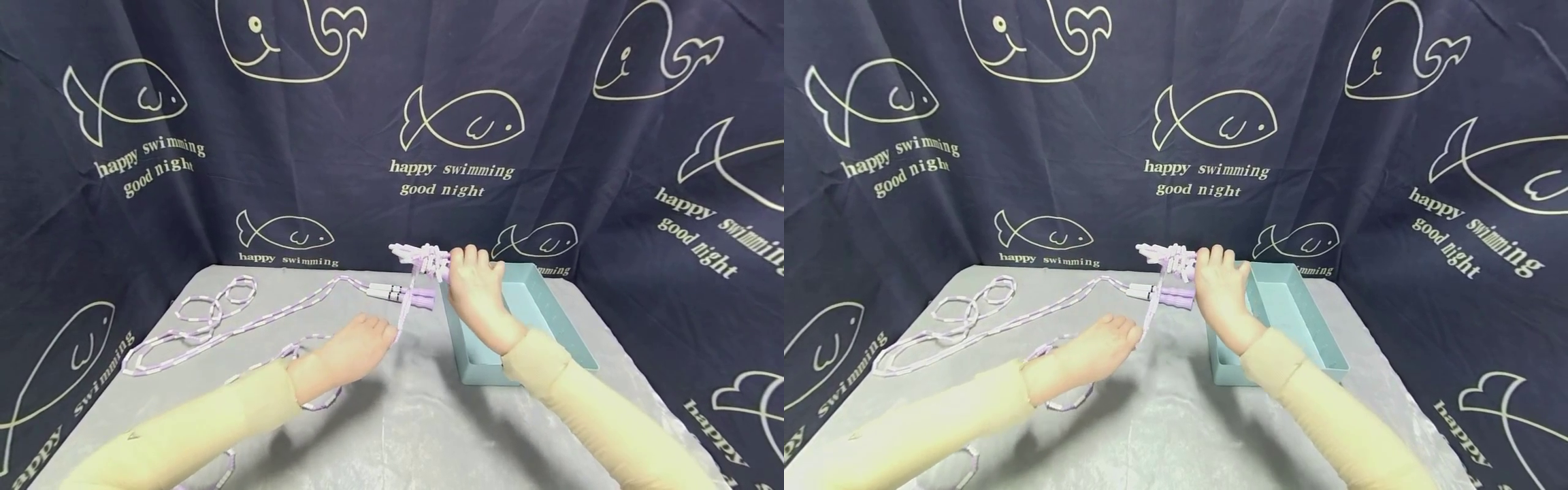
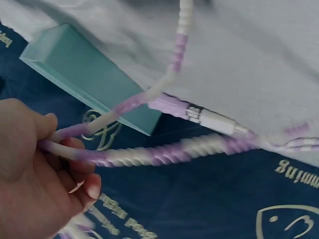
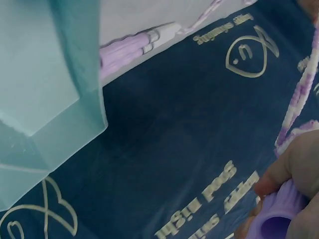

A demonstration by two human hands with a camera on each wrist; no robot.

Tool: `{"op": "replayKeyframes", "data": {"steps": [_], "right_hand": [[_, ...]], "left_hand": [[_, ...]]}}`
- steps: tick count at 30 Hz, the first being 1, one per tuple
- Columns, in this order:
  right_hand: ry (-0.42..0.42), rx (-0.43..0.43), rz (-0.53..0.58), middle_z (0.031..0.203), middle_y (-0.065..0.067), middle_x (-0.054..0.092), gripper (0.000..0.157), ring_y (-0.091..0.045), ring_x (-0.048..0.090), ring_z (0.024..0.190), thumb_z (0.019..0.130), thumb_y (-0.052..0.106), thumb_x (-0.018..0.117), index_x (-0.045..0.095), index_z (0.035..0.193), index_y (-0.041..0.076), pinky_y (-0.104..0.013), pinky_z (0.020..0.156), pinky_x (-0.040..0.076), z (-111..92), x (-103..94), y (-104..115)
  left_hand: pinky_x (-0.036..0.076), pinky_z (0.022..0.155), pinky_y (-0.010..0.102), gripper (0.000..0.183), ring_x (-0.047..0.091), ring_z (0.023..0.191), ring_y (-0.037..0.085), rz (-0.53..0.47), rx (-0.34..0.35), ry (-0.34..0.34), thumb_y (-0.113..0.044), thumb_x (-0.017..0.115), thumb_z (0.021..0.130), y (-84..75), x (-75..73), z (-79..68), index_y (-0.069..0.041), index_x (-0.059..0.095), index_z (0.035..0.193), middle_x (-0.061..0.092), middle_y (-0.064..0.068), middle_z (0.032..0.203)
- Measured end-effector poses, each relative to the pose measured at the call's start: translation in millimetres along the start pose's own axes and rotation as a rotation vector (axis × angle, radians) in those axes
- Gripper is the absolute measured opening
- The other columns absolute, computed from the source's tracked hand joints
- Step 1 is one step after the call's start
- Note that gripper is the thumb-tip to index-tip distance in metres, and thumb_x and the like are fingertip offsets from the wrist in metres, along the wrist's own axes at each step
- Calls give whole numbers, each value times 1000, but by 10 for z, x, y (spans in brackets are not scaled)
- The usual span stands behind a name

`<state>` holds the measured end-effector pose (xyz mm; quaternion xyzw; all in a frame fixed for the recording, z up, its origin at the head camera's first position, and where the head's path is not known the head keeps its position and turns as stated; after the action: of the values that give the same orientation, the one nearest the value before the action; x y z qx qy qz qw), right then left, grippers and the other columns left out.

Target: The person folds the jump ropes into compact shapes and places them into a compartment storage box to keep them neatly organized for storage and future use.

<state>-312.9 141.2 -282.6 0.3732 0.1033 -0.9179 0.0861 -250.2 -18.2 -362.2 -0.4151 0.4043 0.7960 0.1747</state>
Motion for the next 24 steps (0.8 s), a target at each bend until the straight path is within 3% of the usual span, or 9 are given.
{"op": "replayKeyframes", "data": {"steps": [5, 11, 17, 24], "right_hand": [[12, 9, -60, 86, -18, 49, 28, -38, 49, 82, 69, 3, 67, 52, 93, 0, -51, 62, 35, 3, 74, -39], [-51, -28, -116, 81, -18, 49, 2, -38, 49, 79, 82, 1, 50, 52, 83, 1, -50, 60, 36, -37, 113, -5], [-107, -59, -159, 77, -18, 47, 23, -37, 49, 74, 88, 1, 30, 51, 79, 0, -48, 57, 35, -143, 168, 25], [-89, -117, -168, 74, -16, 46, 25, -35, 49, 72, 85, 3, 27, 50, 76, 0, -47, 55, 34, -236, 257, 114]], "left_hand": [[37, 64, 28, 7, 49, 73, 16, 52, -20, -68, -14, 49, 87, -27, -172, -7, -13, 51, 94, 52, 0, 81], [35, 63, 28, 6, 47, 70, 16, 79, -3, -101, -17, 45, 89, -39, -311, -7, -14, 51, 89, 51, 0, 77], [34, 63, 28, 5, 47, 66, 16, 77, 11, -171, -16, 49, 88, 6, -470, 39, -15, 50, 84, 49, -1, 72], [35, 65, 29, 5, 48, 70, 17, 151, 62, -189, -18, 49, 88, 47, -609, 91, -15, 52, 86, 50, -1, 73]]}}
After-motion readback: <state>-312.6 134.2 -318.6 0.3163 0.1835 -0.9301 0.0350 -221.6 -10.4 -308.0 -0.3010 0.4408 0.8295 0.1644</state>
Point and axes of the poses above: each hand's wrist, its own z-axis towards the middle knuckle, its own x-axis out of the palm, y = z × x, the point moved 6 cm from there along z, towards the middle knuckle
